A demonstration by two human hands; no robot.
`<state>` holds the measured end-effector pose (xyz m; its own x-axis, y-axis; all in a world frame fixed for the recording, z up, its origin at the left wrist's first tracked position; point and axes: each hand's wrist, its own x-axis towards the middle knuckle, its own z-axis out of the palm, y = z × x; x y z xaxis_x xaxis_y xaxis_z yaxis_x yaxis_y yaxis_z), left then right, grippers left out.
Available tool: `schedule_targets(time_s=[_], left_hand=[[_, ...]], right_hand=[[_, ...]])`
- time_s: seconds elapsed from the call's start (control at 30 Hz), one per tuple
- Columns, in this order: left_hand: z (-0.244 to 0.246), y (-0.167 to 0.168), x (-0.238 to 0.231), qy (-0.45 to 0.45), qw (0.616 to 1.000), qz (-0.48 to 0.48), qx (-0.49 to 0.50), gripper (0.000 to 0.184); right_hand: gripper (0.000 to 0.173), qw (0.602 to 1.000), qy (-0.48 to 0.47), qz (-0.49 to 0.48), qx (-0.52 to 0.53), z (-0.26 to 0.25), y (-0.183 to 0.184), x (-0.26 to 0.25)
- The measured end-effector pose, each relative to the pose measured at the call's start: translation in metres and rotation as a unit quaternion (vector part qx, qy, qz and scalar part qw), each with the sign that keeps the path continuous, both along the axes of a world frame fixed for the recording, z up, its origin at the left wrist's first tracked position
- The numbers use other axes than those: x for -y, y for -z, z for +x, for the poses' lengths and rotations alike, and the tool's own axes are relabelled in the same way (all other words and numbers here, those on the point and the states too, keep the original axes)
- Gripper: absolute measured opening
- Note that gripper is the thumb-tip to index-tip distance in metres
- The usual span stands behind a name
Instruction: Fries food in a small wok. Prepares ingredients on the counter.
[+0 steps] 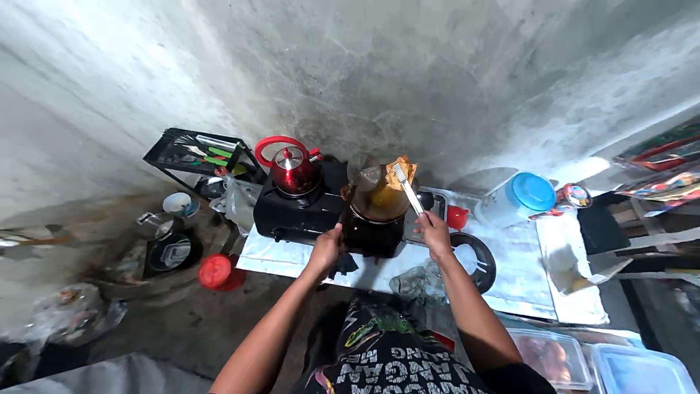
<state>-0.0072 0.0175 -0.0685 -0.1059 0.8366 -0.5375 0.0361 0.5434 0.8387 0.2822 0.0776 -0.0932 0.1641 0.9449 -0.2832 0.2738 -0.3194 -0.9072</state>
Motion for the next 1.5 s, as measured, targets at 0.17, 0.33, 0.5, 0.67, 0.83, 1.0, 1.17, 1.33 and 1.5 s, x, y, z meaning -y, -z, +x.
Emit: schedule_targets(time_s=[0.17,0.33,0.5,0.67,0.83,1.0,1.17,1.33,1.5], left_hand=[[-0.032,0.026,-0.032,0.102,0.967,0.069,-0.224,0.051],[-0.038,0.030,-0.057,0.189,0.902,0.039,-0.387,0.061],[-0.028,0.031,-0.061,0.249,0.819,0.017,-0.517,0.064],[-0.022,0.034,-0.055,0.237,0.817,0.051,-0.524,0.063],[-0.026,0.038,-0.060,0.252,0.798,0.054,-0.544,0.063],[-0.028,0.045,-0.056,0.241,0.794,0.073,-0.554,0.062],[-0.030,0.046,-0.053,0.242,0.793,0.071,-0.554,0.064],[-0.028,0.046,-0.051,0.234,0.796,0.070,-0.554,0.063],[-0.022,0.045,-0.048,0.211,0.794,0.094,-0.562,0.063]], right_hand=[[0.033,0.999,0.038,-0.005,-0.032,0.003,0.010,0.009],[0.033,0.998,0.047,-0.009,-0.046,0.009,0.023,0.017],[0.033,0.998,0.043,-0.016,-0.042,0.012,0.029,0.023],[0.034,0.999,0.033,-0.022,-0.026,0.010,0.027,0.026],[0.034,0.999,0.025,-0.017,-0.014,0.008,0.030,0.024],[0.033,0.999,0.027,-0.017,-0.015,0.006,0.030,0.022],[0.032,0.999,0.027,-0.020,-0.016,0.006,0.032,0.023],[0.032,0.999,0.031,-0.018,-0.023,0.006,0.033,0.026],[0.032,0.999,0.034,-0.018,-0.022,0.005,0.034,0.027]])
